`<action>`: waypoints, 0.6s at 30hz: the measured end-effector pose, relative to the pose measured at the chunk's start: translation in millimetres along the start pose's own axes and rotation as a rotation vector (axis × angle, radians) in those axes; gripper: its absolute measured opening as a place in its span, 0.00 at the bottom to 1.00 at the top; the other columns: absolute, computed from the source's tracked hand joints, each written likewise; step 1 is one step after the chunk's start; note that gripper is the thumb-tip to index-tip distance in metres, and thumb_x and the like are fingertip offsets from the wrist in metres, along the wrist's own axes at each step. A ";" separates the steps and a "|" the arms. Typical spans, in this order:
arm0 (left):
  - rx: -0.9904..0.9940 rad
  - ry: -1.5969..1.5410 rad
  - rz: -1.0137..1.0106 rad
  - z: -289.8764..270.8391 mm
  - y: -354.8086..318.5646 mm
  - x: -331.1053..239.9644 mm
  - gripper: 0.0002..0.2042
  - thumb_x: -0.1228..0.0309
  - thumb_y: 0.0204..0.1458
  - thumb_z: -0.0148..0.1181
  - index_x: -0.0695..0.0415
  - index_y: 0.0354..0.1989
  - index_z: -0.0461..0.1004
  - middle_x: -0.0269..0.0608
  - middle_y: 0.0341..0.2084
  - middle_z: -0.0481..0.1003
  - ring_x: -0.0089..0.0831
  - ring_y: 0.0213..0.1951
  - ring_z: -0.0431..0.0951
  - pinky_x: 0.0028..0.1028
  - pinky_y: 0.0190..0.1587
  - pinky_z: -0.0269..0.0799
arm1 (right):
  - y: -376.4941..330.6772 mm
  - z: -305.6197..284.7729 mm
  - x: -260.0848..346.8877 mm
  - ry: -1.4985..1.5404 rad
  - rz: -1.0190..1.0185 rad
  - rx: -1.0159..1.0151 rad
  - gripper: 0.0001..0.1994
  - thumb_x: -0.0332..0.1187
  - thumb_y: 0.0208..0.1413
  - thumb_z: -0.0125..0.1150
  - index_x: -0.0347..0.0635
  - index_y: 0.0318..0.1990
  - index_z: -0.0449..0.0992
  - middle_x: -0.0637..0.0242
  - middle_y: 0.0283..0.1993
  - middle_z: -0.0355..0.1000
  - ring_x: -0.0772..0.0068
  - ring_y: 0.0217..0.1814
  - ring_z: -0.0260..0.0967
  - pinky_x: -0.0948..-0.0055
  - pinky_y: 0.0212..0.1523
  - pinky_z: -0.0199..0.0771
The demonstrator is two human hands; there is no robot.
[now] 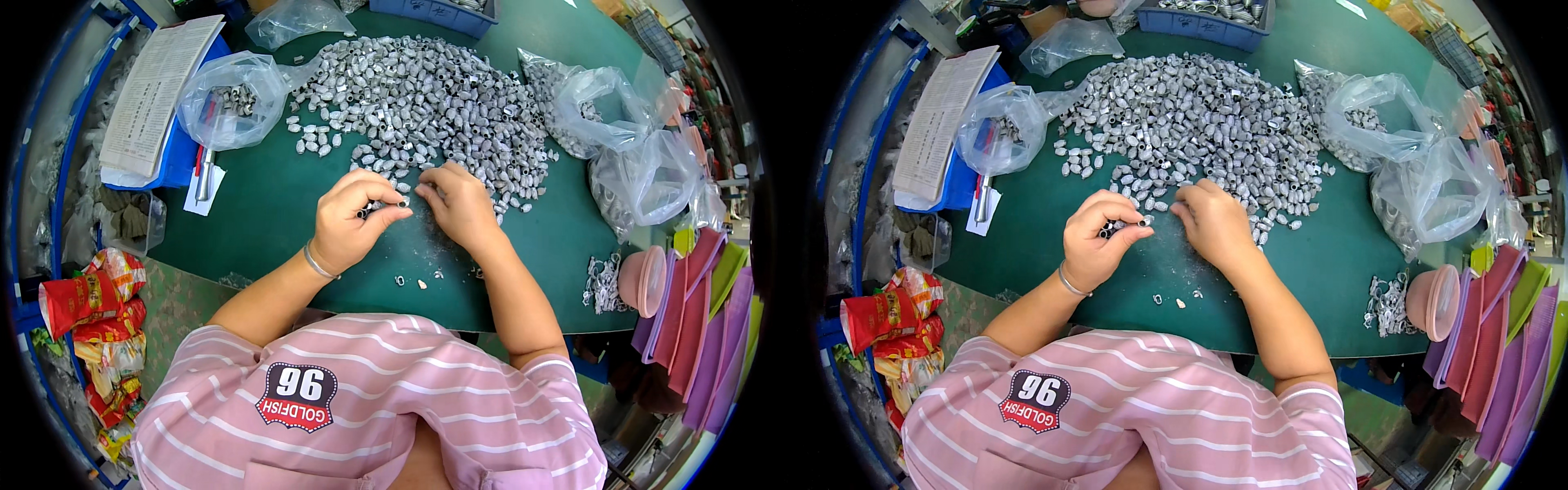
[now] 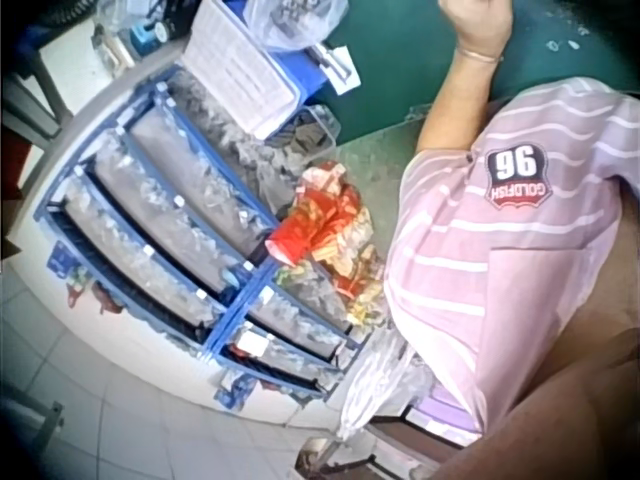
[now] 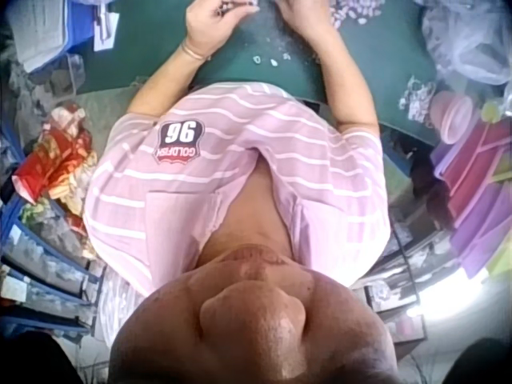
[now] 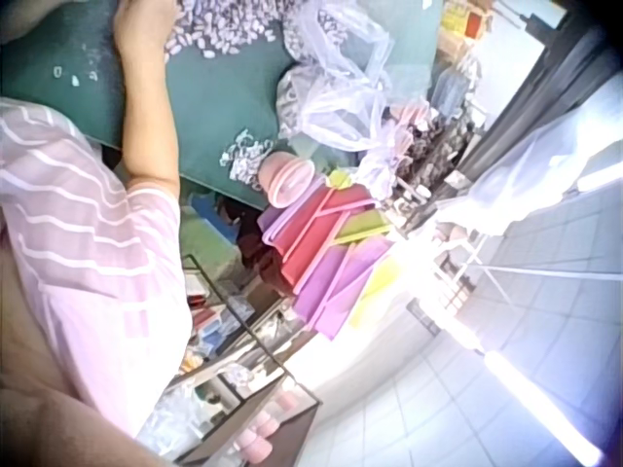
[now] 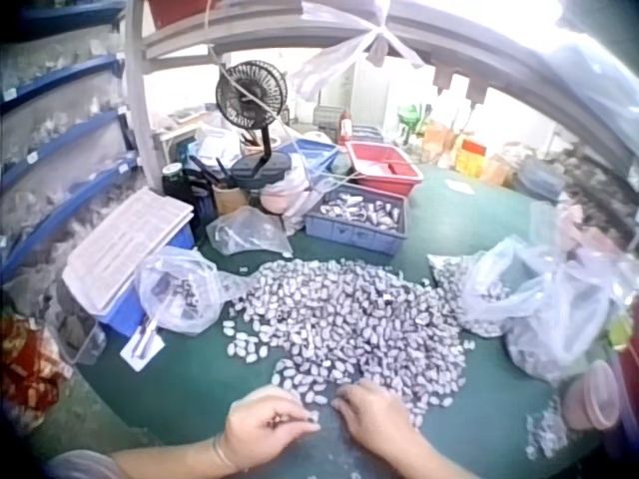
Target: The person sits at a green workbench and repeatedly picks up small cylindrical metal parts, inserts a smaller ring into each one, and places the assembled unit back into a large pile. The person occasionally gathers the pile with both hands and continues the repetitive assembly process.
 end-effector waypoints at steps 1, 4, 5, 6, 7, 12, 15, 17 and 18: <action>-0.001 -0.169 -0.217 1.2 -2.8 12.8 0.10 0.80 0.39 0.68 0.62 0.29 0.73 0.40 0.26 0.74 0.26 0.25 0.72 0.21 0.26 0.66 | -0.3 -3.6 1.6 0.151 -0.061 -0.041 0.07 0.31 0.49 0.61 0.37 0.28 0.73 0.61 0.27 0.69 0.62 0.23 0.68 0.69 0.22 0.69; -0.031 -0.888 -0.850 20.6 -33.1 43.9 0.05 0.76 0.51 0.60 0.60 0.35 0.71 0.35 0.27 0.72 0.18 0.21 0.65 0.16 0.22 0.59 | -21.5 12.2 -9.9 1.170 0.677 0.138 0.06 0.30 0.54 0.56 0.36 0.32 0.71 0.66 0.25 0.65 0.73 0.20 0.62 0.80 0.17 0.61; -0.056 -1.048 -0.934 25.9 -37.0 46.2 0.04 0.75 0.53 0.57 0.60 0.35 0.71 0.35 0.28 0.71 0.18 0.21 0.64 0.16 0.21 0.58 | -24.3 15.3 -6.4 1.404 0.701 0.153 0.07 0.31 0.55 0.54 0.35 0.33 0.70 0.66 0.25 0.65 0.75 0.20 0.61 0.81 0.16 0.59; -0.079 -1.209 -1.016 31.6 -39.7 47.1 0.04 0.74 0.55 0.55 0.60 0.36 0.71 0.35 0.28 0.71 0.17 0.20 0.63 0.16 0.21 0.57 | -26.9 18.1 -3.7 1.639 0.718 0.165 0.07 0.31 0.55 0.53 0.35 0.34 0.69 0.66 0.26 0.64 0.78 0.20 0.59 0.83 0.15 0.57; -0.103 -1.370 -1.097 37.4 -42.5 47.8 0.04 0.72 0.56 0.53 0.60 0.36 0.71 0.34 0.28 0.70 0.17 0.19 0.62 0.16 0.20 0.56 | -28.9 20.8 -1.2 1.875 0.728 0.177 0.08 0.31 0.56 0.51 0.35 0.36 0.68 0.66 0.26 0.64 0.80 0.20 0.58 0.85 0.15 0.55; -0.086 -1.667 -1.251 48.6 -50.0 46.1 0.07 0.70 0.57 0.51 0.60 0.35 0.71 0.36 0.28 0.71 0.18 0.21 0.63 0.18 0.19 0.56 | -38.5 34.1 0.2 2.174 0.823 0.170 0.09 0.33 0.56 0.48 0.34 0.36 0.67 0.65 0.27 0.64 0.81 0.19 0.56 0.85 0.14 0.56; -0.131 -1.688 -1.330 50.2 -48.0 40.1 0.06 0.71 0.56 0.50 0.61 0.34 0.71 0.38 0.29 0.71 0.20 0.23 0.65 0.19 0.20 0.58 | -43.4 35.0 1.4 2.213 0.914 0.152 0.09 0.33 0.56 0.48 0.35 0.37 0.68 0.65 0.28 0.65 0.81 0.19 0.56 0.85 0.14 0.56; -0.205 -1.593 -1.368 49.7 -45.4 37.6 0.06 0.72 0.55 0.50 0.61 0.34 0.70 0.38 0.29 0.70 0.22 0.25 0.66 0.20 0.21 0.59 | -45.5 35.8 2.2 2.227 0.941 0.127 0.09 0.33 0.57 0.48 0.35 0.37 0.68 0.65 0.28 0.66 0.81 0.20 0.56 0.84 0.14 0.56; -0.196 -1.611 -1.345 49.5 -44.1 37.6 0.06 0.71 0.56 0.50 0.61 0.34 0.70 0.38 0.29 0.70 0.22 0.25 0.66 0.21 0.21 0.60 | -46.1 36.5 3.3 2.234 0.954 0.116 0.09 0.33 0.57 0.48 0.36 0.38 0.68 0.65 0.28 0.66 0.81 0.20 0.57 0.84 0.14 0.56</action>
Point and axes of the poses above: each hand's wrist, its own y-axis towards the middle knuckle, its own z-axis out of the palm, x = y × z, the point moved 6 cm from there along y, towards the middle knuckle
